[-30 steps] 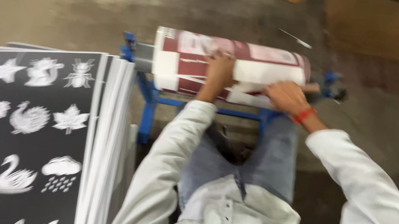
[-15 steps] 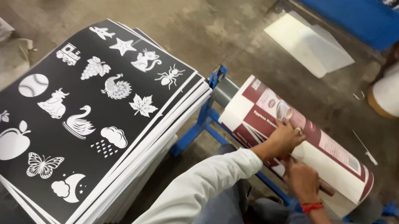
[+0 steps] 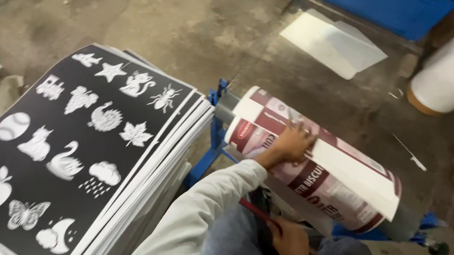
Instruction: The person places printed biscuit packaging sheets onto a roller and uses a red-handled squeegee to smooth them against the cylinder. They then remove the sheets from the roller and place them onto a stack on the floor.
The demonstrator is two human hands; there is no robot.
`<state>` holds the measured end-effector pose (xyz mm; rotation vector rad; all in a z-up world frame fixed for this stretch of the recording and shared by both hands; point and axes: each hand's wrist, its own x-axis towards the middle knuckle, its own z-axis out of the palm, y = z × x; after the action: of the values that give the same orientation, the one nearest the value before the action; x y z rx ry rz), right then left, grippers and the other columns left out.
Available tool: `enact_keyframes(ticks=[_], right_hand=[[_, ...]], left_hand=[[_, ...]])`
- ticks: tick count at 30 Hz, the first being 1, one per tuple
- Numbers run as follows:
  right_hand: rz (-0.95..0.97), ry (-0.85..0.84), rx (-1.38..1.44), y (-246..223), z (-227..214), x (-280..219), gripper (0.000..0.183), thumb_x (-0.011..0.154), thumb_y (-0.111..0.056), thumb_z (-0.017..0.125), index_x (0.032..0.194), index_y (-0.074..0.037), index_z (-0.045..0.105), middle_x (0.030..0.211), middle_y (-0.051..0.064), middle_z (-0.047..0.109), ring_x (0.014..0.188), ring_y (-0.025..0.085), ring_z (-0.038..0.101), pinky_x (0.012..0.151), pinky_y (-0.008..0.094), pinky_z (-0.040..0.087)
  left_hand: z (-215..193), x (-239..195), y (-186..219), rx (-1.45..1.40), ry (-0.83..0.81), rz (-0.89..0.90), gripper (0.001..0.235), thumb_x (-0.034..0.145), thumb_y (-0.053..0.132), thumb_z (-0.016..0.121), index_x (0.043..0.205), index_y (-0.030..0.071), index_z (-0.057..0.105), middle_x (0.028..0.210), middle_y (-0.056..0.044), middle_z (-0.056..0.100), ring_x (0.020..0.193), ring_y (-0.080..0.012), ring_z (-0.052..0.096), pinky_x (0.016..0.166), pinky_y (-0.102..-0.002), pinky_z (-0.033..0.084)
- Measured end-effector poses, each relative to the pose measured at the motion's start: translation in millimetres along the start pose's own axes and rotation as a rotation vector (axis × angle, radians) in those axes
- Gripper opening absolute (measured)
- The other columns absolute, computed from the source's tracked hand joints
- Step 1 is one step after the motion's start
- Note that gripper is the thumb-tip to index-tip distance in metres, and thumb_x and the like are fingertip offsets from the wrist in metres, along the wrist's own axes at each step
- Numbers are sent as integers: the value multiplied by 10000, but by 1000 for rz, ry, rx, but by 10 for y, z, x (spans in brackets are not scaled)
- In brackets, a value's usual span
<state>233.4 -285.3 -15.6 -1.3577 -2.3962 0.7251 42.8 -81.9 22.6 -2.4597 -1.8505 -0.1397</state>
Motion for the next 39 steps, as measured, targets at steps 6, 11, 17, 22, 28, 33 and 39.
enact_keyframes(ticks=[6,11,17,22,28,33,39], right_hand=[[434,24,419,758,145,-783,337,921,-377,683,842,-56,747,563,96,614,501,224,598,509,372,457],[859,145,947,1178,230,-1094,314,958,-305,666,838,-14,669,535,78,434,444,183,335,445,369,309],[852,458,1133,982,161,-1084,284,1019,-306,606,930,-38,631,636,36,529,521,139,471,499,302,373],[687,580,1320,721,28,-1070,140,1025,-217,613,1021,-78,625,784,22,579,627,117,572,586,287,494],[449,622,1434,814,-159,-889,155,1027,-221,562,1133,-110,538,841,67,669,557,154,619,442,306,495],[433,787,1448,1047,-271,-470,169,1042,-224,563,1144,-101,508,812,51,613,535,153,597,421,306,482],[448,927,1432,1436,-477,235,149,1067,-243,538,1125,-115,489,777,54,572,491,154,545,407,314,456]], left_hand=[[84,427,-351,-249,-6,-131,620,729,448,726,1287,188,658,1273,-97,671,1248,-322,588,1104,-616,354],[231,472,-370,-213,76,-125,543,828,374,670,1335,183,645,1278,-112,683,1251,-326,594,1129,-629,343],[284,345,-328,-205,125,-100,616,787,377,738,1344,156,595,1366,-119,632,1342,-325,525,1145,-634,303],[329,-3,-312,-251,170,-49,952,712,440,853,1494,108,423,1479,-204,492,1411,-403,435,1154,-643,279],[92,-78,-351,-141,139,-68,702,722,443,762,1346,158,613,1328,-111,643,1297,-317,535,1136,-641,268],[-143,453,-323,-266,45,-196,417,866,221,635,1275,222,716,1204,-102,739,1160,-325,672,1094,-530,443],[128,585,-248,-190,-35,-134,456,793,254,688,1246,201,702,1199,-113,719,1146,-328,658,1097,-572,384]])
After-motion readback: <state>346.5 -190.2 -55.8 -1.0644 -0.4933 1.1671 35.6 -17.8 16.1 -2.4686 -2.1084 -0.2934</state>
